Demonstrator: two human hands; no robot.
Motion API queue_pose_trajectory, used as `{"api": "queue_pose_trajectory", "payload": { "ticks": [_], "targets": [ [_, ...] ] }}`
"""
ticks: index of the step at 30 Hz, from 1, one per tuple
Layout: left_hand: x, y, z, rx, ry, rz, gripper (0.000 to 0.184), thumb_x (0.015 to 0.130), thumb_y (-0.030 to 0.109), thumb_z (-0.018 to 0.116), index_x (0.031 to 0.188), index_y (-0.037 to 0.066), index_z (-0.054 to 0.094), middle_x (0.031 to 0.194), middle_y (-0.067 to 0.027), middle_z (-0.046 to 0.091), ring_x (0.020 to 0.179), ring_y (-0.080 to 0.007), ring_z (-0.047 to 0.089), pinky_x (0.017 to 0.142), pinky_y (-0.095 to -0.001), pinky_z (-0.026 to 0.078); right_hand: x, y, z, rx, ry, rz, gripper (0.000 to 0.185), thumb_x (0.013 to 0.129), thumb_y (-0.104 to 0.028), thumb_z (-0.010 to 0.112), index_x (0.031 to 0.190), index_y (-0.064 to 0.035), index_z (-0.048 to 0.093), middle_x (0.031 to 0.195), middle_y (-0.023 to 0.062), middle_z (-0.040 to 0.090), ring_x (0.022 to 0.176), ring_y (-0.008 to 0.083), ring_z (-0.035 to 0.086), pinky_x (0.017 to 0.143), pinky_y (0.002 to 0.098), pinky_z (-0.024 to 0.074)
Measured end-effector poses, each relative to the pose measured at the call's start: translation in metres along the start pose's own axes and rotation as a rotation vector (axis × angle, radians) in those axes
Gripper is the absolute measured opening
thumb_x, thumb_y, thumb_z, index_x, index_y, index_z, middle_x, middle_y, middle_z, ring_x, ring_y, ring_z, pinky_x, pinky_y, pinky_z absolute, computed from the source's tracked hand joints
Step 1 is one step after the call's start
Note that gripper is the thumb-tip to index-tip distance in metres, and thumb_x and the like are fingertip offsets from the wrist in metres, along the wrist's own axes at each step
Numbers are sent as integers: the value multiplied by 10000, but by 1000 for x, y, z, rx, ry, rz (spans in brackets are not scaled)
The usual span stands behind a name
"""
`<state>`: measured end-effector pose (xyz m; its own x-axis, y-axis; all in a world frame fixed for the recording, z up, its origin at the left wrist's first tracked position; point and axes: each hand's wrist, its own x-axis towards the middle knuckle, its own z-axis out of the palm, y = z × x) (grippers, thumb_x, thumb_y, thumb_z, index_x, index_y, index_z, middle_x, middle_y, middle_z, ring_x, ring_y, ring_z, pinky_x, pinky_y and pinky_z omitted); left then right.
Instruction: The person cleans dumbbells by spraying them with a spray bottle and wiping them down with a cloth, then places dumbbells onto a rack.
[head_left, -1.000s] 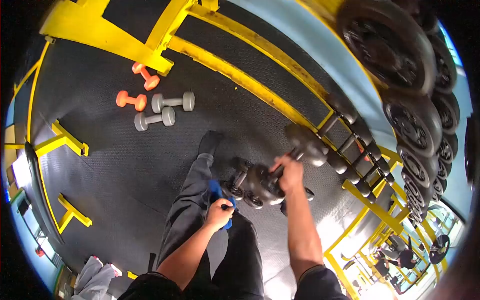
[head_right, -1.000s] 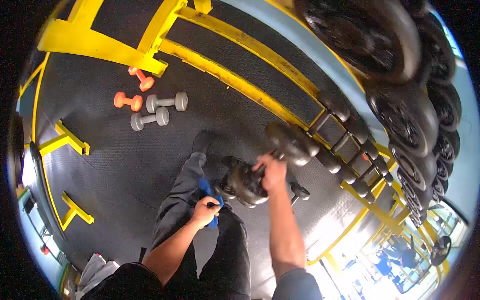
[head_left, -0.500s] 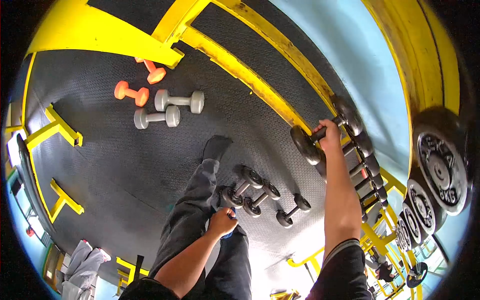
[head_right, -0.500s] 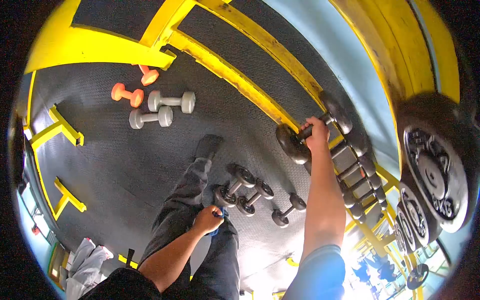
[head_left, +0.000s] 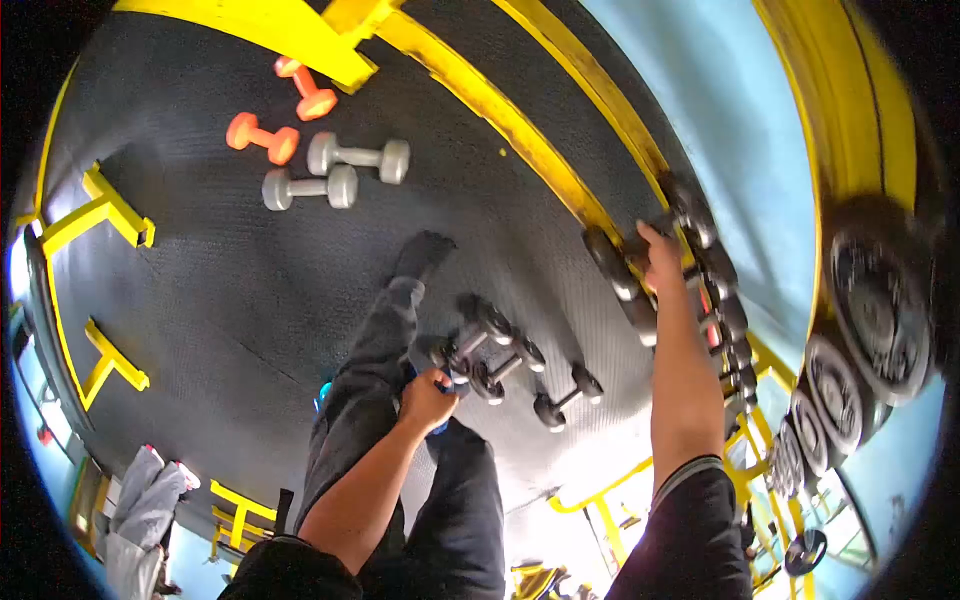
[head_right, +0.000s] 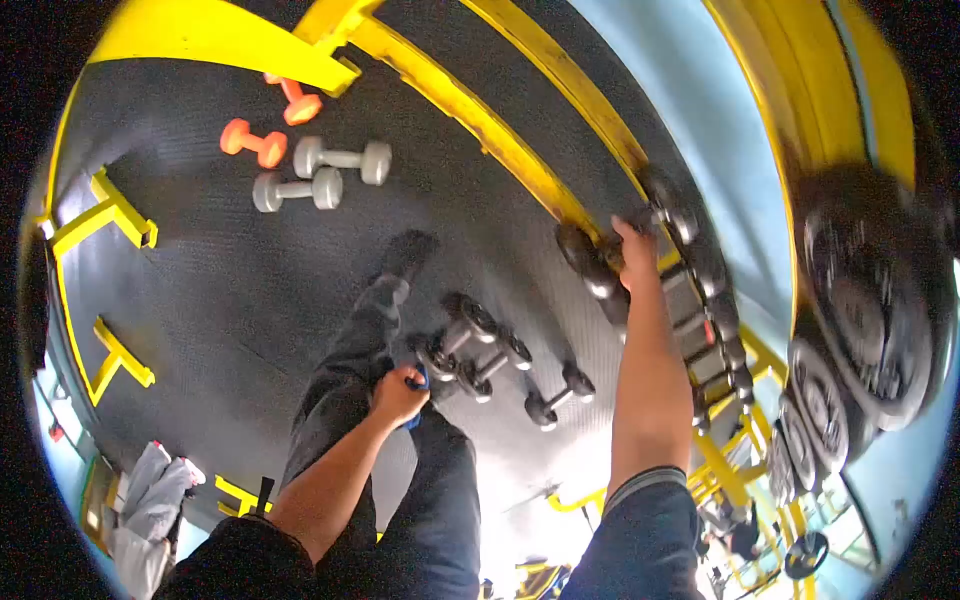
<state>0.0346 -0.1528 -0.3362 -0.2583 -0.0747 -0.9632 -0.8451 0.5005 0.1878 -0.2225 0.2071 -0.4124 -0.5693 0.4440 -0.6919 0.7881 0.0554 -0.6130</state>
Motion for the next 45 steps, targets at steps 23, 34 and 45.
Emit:
{"api": "queue_pose_trajectory", "payload": {
  "ticks": [23, 34, 45],
  "targets": [
    [-156, -188, 209, -301, -11, 167, 148, 809, 57, 686, 927, 45, 599, 757, -48, 631, 618, -122, 610, 561, -270, 488, -451, 466, -196, -80, -145, 574, 151, 819, -36, 493, 921, -40, 604, 801, 78, 645, 629, 157, 594, 492, 305, 485],
    [-117, -311, 255, -501, 76, 85, 147, 798, 59, 687, 923, 44, 610, 763, -34, 610, 644, -111, 606, 617, -251, 484, -267, 552, -181, -1448, 89, -71, 730, 665, -233, 739, 1287, -112, 377, 1178, 164, 497, 1142, 357, 491, 977, 484, 392],
    [-120, -425, 303, -682, 112, 11, 145, 820, 59, 676, 939, 56, 593, 767, -36, 611, 656, -110, 608, 592, -253, 482, -225, 523, -192, -1453, -231, -127, 431, 679, -56, 638, 1096, -32, 532, 1040, 267, 621, 966, 451, 591, 863, 445, 496]
  ]
}}
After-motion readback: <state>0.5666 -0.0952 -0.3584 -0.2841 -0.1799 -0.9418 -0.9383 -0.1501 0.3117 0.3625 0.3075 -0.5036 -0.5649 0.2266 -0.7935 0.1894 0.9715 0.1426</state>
